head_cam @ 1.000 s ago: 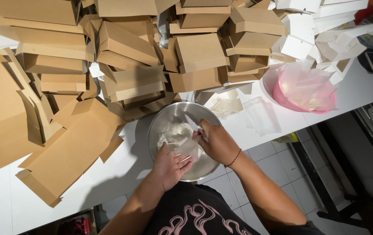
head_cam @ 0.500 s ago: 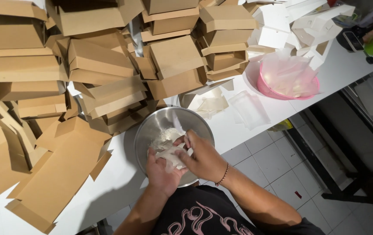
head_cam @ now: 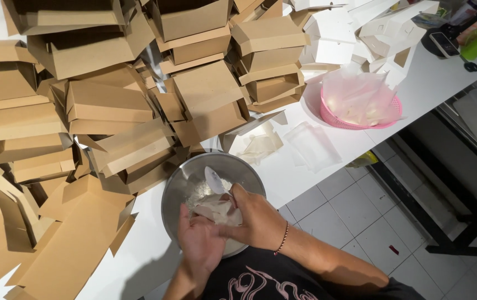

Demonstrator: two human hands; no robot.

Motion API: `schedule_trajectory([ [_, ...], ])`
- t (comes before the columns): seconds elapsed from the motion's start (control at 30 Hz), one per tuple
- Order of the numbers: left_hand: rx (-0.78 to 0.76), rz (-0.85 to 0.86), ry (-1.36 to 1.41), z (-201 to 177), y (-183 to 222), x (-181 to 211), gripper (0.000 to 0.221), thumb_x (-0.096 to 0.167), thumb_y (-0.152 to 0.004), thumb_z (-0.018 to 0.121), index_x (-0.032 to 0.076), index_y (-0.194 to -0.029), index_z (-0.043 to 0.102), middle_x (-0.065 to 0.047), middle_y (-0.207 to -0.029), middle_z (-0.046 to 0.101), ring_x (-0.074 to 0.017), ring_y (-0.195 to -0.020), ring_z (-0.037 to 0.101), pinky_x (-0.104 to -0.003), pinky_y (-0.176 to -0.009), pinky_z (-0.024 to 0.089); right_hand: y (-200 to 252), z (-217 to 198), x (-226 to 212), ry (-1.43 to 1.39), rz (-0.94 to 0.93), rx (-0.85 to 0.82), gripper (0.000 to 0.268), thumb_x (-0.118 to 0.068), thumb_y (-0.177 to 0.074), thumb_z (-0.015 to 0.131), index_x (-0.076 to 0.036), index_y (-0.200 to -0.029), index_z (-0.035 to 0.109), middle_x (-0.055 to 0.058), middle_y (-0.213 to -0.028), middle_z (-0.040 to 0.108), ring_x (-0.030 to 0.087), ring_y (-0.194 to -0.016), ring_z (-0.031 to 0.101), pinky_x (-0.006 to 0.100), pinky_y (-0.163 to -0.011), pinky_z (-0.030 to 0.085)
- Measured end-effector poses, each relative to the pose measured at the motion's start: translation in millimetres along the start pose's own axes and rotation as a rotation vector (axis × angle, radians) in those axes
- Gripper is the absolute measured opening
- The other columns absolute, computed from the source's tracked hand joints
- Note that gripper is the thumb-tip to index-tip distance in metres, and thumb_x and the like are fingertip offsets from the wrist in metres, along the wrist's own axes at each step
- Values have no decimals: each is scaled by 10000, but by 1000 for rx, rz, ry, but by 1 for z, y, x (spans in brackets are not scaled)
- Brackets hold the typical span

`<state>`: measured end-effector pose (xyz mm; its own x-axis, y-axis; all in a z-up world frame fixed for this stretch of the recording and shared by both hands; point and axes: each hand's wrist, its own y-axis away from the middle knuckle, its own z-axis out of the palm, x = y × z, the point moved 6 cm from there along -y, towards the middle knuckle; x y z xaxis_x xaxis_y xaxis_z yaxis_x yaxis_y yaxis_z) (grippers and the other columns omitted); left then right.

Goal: Scooping white powder from a metal bowl into small plastic bags using a spoon at a packaging station.

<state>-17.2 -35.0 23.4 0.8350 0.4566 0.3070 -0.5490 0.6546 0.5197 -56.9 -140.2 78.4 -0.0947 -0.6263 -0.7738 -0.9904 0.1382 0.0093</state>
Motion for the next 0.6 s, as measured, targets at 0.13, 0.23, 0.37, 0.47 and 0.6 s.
schedule_trajectory([
  [0.13, 60, 33, 12, -12, -9, -4, 801, 588, -1070, 101, 8, -1465, 489, -249, -1378, 551, -393, -1317, 493, -531, -1126, 359, -3, 12, 8, 79, -12, -58, 696, -541, -712, 876, -62, -1051, 500, 107, -1002, 736, 266, -811, 740, 390, -628, 582],
  [0.23, 36, -50, 67, -24, -21, -13, 745, 723, -1020, 208, 132, -1200, 624, -260, -1533, 569, -348, -1451, 468, -660, -1193, 175, -9, 12, 26, 111, 193, -106, 164, -165, -992, 629, -66, -1023, 502, 82, -929, 764, 273, -780, 753, 391, -609, 588],
  [0.37, 348, -32, 6, -22, -16, -5, 645, 566, -989, 282, 206, -1511, 399, -147, -1501, 471, -269, -1441, 403, -537, -1229, 207, -8, -40, 37, -209, 36, 223, 287, 16, -969, 622, -122, -840, 406, 70, -799, 707, 200, -613, 783, 232, -418, 586],
  [0.47, 370, -2, -33, -33, -17, 4, 583, 468, -1022, 308, 155, -1501, 421, -170, -1472, 453, -295, -1397, 408, -475, -1192, 255, -9, -82, 54, -466, 45, 419, 380, 111, -937, 582, -131, -848, 303, 119, -910, 722, 261, -655, 834, 218, -433, 644],
  [0.6, 277, 84, -106, -73, -19, 13, 412, 237, -1000, 393, 62, -1337, 552, -195, -1216, 574, -318, -1133, 530, -423, -995, 404, -16, -115, 80, -680, 251, 714, 364, 108, -891, 514, -120, -884, 231, 136, -880, 624, 398, -709, 810, 323, -575, 602],
])
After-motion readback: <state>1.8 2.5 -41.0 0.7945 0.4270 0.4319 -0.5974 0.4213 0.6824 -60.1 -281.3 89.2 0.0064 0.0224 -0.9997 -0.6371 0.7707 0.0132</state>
